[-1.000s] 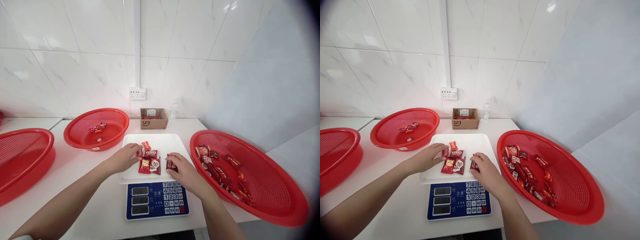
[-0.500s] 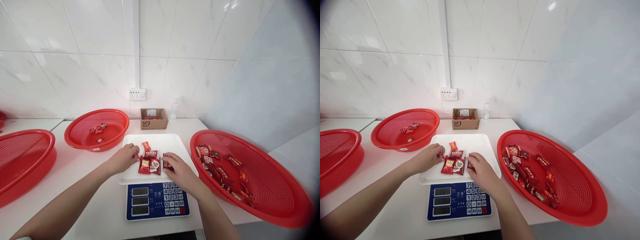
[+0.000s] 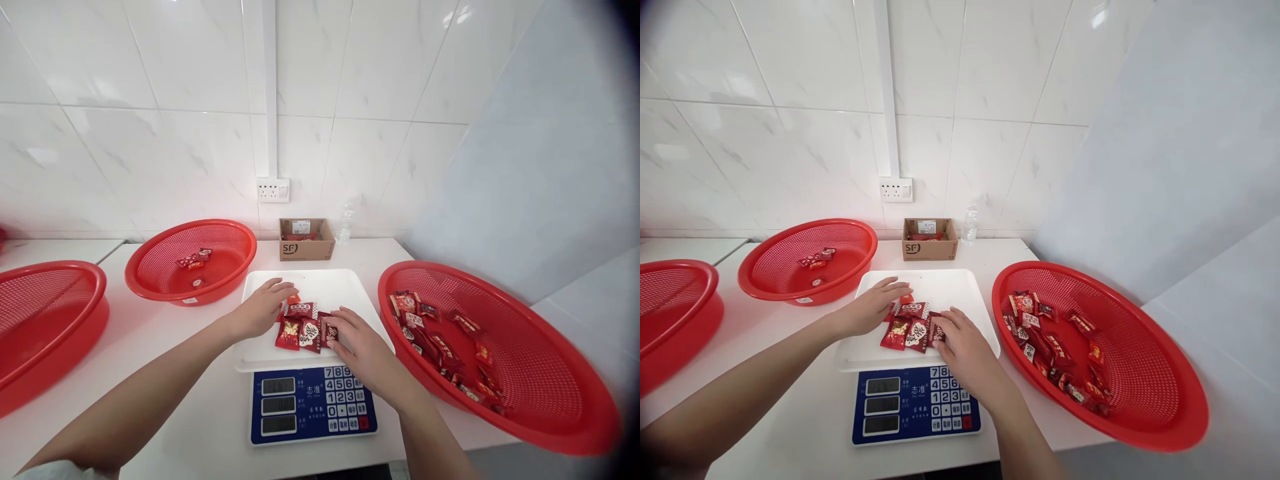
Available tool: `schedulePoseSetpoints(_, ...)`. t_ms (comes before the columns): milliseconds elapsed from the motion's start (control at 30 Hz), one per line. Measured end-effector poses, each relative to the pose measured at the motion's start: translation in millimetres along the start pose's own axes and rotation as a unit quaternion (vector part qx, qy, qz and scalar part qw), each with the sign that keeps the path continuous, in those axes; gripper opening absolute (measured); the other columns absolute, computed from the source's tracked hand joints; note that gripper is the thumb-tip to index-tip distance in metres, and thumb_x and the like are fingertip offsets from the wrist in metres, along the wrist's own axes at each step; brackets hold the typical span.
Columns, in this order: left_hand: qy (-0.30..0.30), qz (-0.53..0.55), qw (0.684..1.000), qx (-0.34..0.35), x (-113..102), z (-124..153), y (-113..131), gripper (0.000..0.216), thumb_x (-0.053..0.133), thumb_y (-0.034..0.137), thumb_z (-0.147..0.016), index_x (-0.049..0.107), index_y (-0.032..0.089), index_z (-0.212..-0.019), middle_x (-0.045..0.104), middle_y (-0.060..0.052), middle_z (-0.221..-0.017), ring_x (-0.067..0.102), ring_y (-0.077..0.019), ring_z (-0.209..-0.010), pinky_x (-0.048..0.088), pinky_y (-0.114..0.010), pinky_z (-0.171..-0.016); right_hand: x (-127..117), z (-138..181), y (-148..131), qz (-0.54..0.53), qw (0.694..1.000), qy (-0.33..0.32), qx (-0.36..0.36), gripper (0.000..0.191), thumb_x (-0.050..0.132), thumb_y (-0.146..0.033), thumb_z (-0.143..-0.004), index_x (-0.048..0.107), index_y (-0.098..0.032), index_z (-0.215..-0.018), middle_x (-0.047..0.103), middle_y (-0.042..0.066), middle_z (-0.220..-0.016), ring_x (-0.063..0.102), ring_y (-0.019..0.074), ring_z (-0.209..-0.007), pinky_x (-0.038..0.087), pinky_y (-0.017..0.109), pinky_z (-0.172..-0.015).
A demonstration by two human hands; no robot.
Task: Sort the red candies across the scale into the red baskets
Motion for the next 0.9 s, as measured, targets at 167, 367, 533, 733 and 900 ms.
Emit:
schedulePoseSetpoints(167,-0.014,-0.036,0.999,0.036,5,-19,2,0.045,0.039,0.002,-0.079,0.061,0.02,-0.115,0.063,-0.005,-0.124,0.045,-0.0205,-0.127,0.033,-0.042,-0.11,3,5,2,0.008,0.999,-0.023,0.023,0.039,0.044,-0.026,-0.089,0.056,-0.022,-0.126,0.053,0.009,-0.135,0.036,0.0258,-0.135,0.036,0.048,-0.108)
schedulePoseSetpoints(367,0.032,-0.021,0.999,0.001,-6,-29,-7,0.026,0.041,0.015,-0.086,0.065,0.018,-0.095,0.069,-0.008,-0.098,0.058,-0.0238,-0.105,0.045,-0.039,-0.094,1,10,4,0.014,0.999,-0.029,0.035,0.039,0.044,-0.026,-0.09,0.055,-0.022,-0.128,0.052,0.008,-0.137,0.037,0.0247,-0.134,0.036,0.049,-0.108)
schedulePoseSetpoints(533,0.112,0.009,0.992,-0.058,-31,-15,-14,0.028,0.033,0.025,-0.092,0.059,0.019,-0.101,0.067,-0.009,-0.1,0.056,-0.0245,-0.103,0.046,-0.039,-0.085,-1,11,1,0.018,1.0,-0.018,0.015,0.034,0.045,-0.024,-0.089,0.06,-0.021,-0.12,0.056,0.009,-0.132,0.04,0.0263,-0.132,0.04,0.05,-0.105)
schedulePoseSetpoints(733,0.177,0.095,0.976,-0.087,-53,23,4,0.026,0.034,0.034,-0.094,0.056,0.02,-0.101,0.066,-0.004,-0.098,0.058,-0.0199,-0.092,0.046,-0.032,-0.078,7,-3,8,0.049,0.999,0.011,-0.004,0.037,0.043,-0.02,-0.089,0.06,-0.019,-0.122,0.057,0.01,-0.13,0.043,0.0265,-0.13,0.039,0.048,-0.106)
schedulePoseSetpoints(900,0.192,0.195,0.957,-0.096,-46,55,22,0.026,0.041,0.04,-0.092,0.055,0.022,-0.105,0.064,-0.002,-0.093,0.058,-0.0162,-0.083,0.046,-0.028,-0.073,8,-22,10,0.071,0.996,0.043,0.008,0.035,0.045,-0.016,-0.087,0.061,-0.017,-0.119,0.058,0.012,-0.128,0.047,0.0281,-0.125,0.038,0.049,-0.105)
Point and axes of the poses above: each hand's wrist, its own z-axis away from the middle knuckle, its own x-axis out of the palm, y = z × x, the point moved 10 cm from there along -z, towards the middle knuckle
